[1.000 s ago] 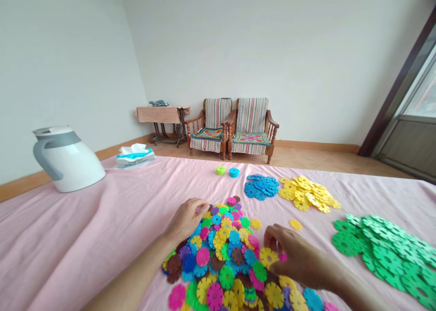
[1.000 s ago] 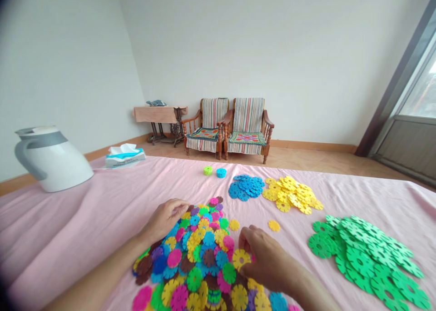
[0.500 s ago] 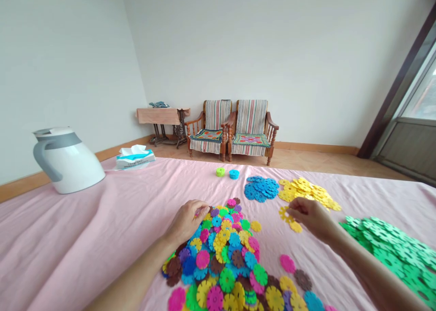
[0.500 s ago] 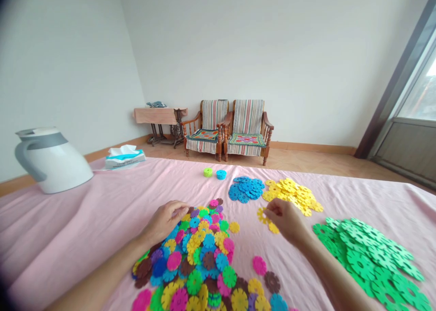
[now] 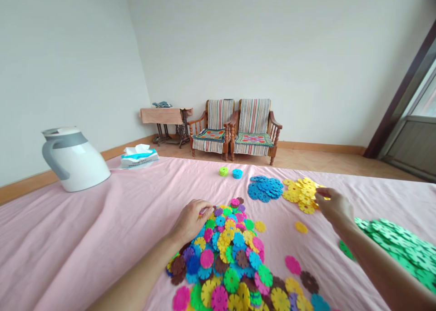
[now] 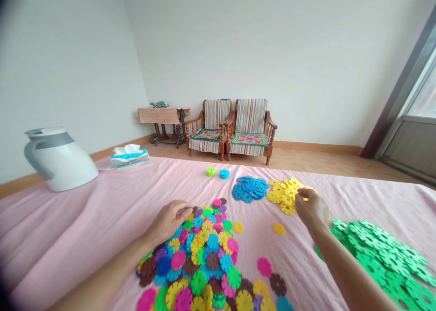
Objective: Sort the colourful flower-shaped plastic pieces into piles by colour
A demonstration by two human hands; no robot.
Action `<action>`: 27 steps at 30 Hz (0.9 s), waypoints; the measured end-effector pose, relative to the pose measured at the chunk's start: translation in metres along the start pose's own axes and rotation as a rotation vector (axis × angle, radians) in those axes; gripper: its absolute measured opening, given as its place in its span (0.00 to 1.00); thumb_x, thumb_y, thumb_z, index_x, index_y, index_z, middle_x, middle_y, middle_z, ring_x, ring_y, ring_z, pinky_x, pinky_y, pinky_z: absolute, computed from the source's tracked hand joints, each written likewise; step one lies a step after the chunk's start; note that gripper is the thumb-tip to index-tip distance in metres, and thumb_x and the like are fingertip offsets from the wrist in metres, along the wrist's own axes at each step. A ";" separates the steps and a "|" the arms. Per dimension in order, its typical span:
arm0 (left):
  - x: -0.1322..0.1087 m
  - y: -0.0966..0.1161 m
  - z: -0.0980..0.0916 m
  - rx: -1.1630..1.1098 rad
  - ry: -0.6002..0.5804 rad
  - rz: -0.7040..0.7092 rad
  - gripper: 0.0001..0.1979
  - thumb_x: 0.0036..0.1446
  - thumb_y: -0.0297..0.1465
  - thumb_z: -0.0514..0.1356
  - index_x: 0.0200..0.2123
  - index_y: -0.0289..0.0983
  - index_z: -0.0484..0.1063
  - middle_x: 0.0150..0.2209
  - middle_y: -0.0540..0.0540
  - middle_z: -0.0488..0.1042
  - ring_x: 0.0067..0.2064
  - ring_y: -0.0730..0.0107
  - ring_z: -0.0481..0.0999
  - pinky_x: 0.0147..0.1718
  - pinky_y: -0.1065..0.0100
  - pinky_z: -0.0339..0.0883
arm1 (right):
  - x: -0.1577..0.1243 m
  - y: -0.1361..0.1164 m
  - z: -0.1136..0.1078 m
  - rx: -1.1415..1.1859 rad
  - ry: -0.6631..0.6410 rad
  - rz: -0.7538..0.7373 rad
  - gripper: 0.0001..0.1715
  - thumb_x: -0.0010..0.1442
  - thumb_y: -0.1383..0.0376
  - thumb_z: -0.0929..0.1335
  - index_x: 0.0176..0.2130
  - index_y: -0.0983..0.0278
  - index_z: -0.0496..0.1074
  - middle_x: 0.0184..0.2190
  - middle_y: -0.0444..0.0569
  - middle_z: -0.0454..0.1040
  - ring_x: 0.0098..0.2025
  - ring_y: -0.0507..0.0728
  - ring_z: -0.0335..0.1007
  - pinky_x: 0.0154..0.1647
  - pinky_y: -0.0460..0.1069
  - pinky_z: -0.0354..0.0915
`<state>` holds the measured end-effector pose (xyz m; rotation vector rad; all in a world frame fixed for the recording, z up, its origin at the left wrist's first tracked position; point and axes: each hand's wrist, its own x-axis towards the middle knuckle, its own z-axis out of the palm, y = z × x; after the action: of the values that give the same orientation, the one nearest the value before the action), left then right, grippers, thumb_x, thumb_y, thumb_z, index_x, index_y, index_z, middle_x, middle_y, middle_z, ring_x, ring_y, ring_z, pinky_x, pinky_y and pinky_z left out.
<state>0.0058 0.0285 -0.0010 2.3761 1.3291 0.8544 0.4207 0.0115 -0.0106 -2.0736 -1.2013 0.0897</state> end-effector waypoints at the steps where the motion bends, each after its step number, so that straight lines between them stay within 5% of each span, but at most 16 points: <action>1: 0.000 0.000 0.000 0.006 -0.002 0.001 0.14 0.60 0.37 0.53 0.39 0.38 0.76 0.39 0.45 0.78 0.43 0.63 0.74 0.43 0.68 0.64 | -0.010 -0.007 0.001 0.029 -0.051 -0.032 0.20 0.52 0.60 0.60 0.39 0.68 0.72 0.35 0.61 0.77 0.30 0.60 0.73 0.27 0.50 0.62; 7: 0.000 0.001 0.000 0.029 -0.013 0.002 0.14 0.60 0.37 0.53 0.39 0.38 0.76 0.39 0.45 0.78 0.43 0.63 0.74 0.43 0.67 0.64 | -0.100 -0.071 0.001 0.222 -0.518 -0.329 0.08 0.50 0.63 0.64 0.26 0.62 0.71 0.20 0.43 0.72 0.25 0.53 0.69 0.26 0.45 0.62; 11: -0.001 0.002 -0.001 0.031 -0.016 0.002 0.14 0.60 0.37 0.53 0.39 0.38 0.76 0.38 0.45 0.78 0.42 0.64 0.74 0.43 0.67 0.64 | -0.151 -0.106 -0.017 0.246 -0.765 -0.488 0.12 0.47 0.70 0.65 0.35 0.61 0.71 0.30 0.44 0.72 0.33 0.52 0.67 0.35 0.46 0.63; 16: -0.001 0.003 -0.002 0.039 -0.023 0.000 0.14 0.60 0.36 0.53 0.38 0.37 0.76 0.38 0.45 0.78 0.42 0.64 0.74 0.44 0.67 0.64 | -0.174 -0.132 -0.045 0.178 -1.026 -0.511 0.27 0.40 0.75 0.69 0.42 0.59 0.70 0.42 0.45 0.69 0.42 0.53 0.66 0.42 0.46 0.62; 20: 0.000 0.001 -0.001 0.039 -0.022 0.004 0.14 0.60 0.36 0.53 0.38 0.37 0.76 0.39 0.45 0.78 0.43 0.64 0.74 0.44 0.67 0.64 | -0.182 -0.140 -0.049 0.188 -1.035 -0.588 0.27 0.42 0.78 0.69 0.42 0.59 0.72 0.43 0.45 0.69 0.44 0.53 0.66 0.43 0.44 0.62; 27: 0.001 0.001 -0.001 0.038 -0.018 0.007 0.14 0.60 0.36 0.53 0.38 0.38 0.76 0.38 0.45 0.78 0.42 0.64 0.74 0.44 0.67 0.63 | -0.187 -0.132 -0.025 0.225 -0.985 -0.750 0.09 0.51 0.71 0.69 0.35 0.61 0.73 0.38 0.44 0.69 0.40 0.51 0.67 0.37 0.42 0.62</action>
<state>0.0063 0.0286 0.0003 2.4122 1.3425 0.8146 0.2301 -0.1080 0.0368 -1.2273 -2.3331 0.9087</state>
